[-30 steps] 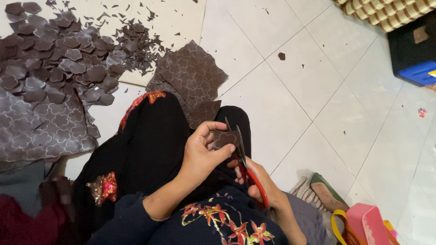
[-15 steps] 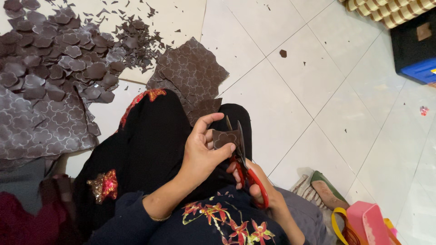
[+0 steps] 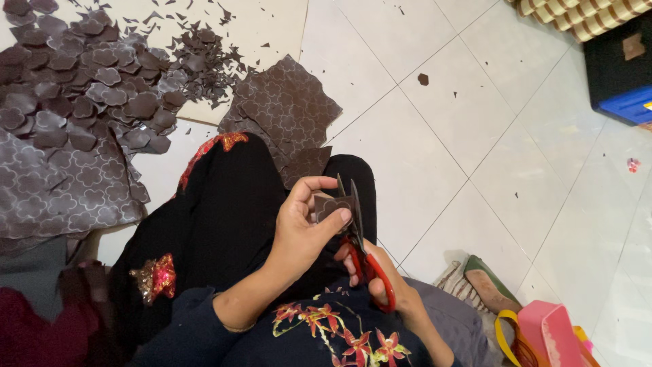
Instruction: The person sits on the floor and uses red-handled scissors to cut a brown patterned sheet into small flower-shaped pieces. They repeatedly trim the edges of each piece and place the finished shapes onto a growing pile on the floor.
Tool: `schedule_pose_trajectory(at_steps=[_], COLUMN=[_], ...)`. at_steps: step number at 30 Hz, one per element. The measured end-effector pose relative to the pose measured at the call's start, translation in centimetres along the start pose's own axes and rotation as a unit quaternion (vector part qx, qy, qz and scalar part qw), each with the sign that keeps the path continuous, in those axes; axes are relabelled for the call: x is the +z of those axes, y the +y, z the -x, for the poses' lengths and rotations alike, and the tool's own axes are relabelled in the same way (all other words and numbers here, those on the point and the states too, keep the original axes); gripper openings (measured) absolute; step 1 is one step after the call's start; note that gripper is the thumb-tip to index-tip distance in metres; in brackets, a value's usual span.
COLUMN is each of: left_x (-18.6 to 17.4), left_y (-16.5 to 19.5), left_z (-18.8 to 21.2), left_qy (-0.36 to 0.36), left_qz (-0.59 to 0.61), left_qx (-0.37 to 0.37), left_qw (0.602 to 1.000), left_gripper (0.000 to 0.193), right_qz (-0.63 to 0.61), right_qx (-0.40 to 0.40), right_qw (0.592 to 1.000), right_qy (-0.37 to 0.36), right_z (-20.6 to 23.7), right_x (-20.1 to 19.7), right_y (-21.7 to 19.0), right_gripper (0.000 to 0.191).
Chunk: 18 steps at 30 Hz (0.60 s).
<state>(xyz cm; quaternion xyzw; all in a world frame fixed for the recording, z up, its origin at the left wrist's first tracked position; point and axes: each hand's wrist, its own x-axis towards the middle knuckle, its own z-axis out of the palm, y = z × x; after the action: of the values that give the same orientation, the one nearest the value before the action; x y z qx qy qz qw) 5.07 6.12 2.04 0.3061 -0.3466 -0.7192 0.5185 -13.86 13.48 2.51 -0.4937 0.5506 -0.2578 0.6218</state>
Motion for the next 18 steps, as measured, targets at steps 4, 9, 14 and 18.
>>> schedule_pose_trajectory(at_steps=[4,9,14,18], left_x=[-0.2,-0.4,-0.4,-0.4], left_y=[0.3,1.4,2.4,3.0], left_z=[0.0,0.0,0.1,0.3], left_qy=[-0.03,-0.05,-0.068,-0.079], left_qz=[0.011,-0.008,-0.016,-0.03], left_qx=[0.013,-0.004,-0.019,-0.026], left_qw=[0.999,0.999,0.997,0.996], left_gripper=[0.052,0.063,0.071,0.078], right_qz=[-0.001,-0.007,-0.036,-0.013], right_qx=[-0.01,-0.007,0.001,-0.011], right_qw=[1.0,1.0,0.999,0.999], right_qy=[-0.012,-0.022,-0.04,-0.043], right_z=[0.4,0.7,1.5,1.7], right_x=[-0.4,-0.6,-1.1,-1.4], right_y=[-0.5,-0.9,-1.6,-1.0], right_gripper=[0.131,0.132,0.131,0.128])
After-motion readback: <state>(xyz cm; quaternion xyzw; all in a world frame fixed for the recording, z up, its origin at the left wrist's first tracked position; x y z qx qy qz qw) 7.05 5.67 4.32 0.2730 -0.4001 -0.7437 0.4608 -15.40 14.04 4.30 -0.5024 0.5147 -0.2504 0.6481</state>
